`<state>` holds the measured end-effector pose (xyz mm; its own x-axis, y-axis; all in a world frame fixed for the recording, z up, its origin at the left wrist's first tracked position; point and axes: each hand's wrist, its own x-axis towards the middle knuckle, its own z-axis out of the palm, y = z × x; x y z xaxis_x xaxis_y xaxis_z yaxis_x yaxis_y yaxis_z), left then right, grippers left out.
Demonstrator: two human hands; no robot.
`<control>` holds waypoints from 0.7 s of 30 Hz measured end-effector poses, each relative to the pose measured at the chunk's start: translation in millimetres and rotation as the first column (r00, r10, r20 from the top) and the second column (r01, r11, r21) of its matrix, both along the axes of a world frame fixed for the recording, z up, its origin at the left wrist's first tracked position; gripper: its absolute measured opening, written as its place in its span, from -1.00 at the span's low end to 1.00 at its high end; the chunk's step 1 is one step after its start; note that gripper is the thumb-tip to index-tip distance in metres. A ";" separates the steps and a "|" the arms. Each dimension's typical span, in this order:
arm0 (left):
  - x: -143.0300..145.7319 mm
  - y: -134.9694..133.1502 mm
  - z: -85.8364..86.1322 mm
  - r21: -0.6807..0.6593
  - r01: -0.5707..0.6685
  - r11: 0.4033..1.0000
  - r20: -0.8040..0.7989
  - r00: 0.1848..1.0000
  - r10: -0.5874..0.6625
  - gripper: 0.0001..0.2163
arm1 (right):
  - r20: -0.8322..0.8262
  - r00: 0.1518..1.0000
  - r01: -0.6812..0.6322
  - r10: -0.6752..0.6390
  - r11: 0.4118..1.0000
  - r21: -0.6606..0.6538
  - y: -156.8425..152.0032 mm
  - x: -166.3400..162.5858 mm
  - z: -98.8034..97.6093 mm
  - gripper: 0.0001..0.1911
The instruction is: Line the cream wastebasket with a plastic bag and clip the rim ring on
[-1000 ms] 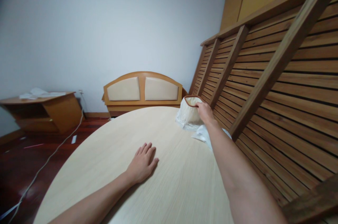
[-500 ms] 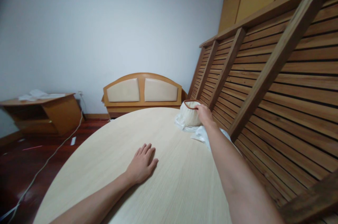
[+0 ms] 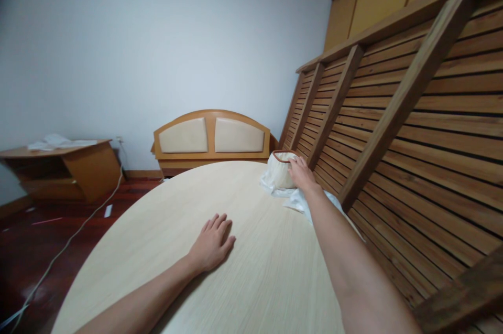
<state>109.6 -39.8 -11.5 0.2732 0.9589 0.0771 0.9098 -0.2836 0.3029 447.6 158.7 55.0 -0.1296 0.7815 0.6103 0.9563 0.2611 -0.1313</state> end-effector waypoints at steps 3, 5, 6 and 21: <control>-0.6 1.0 -2.1 0.014 0.009 1.000 0.004 1.000 -0.009 -0.46 | -0.023 1.000 0.009 -0.008 0.999 0.044 -14.5 -9.2 -2.0 -0.46; -1.1 1.9 -3.5 0.022 0.017 1.000 0.004 1.000 -0.018 -0.46 | -0.039 0.999 -0.001 0.003 0.998 0.068 -26.6 -20.5 -6.3 -0.44; -1.3 2.3 -4.0 0.026 0.022 0.999 0.003 1.000 -0.022 -0.47 | -0.047 0.999 -0.011 0.014 0.997 0.073 -33.1 -27.5 -10.5 -0.43; -5.4 1.3 -2.5 0.027 0.154 0.988 -0.040 0.987 -0.153 -0.45 | -0.128 0.929 -0.356 0.347 0.746 -0.563 -172.8 -135.4 -81.2 -0.23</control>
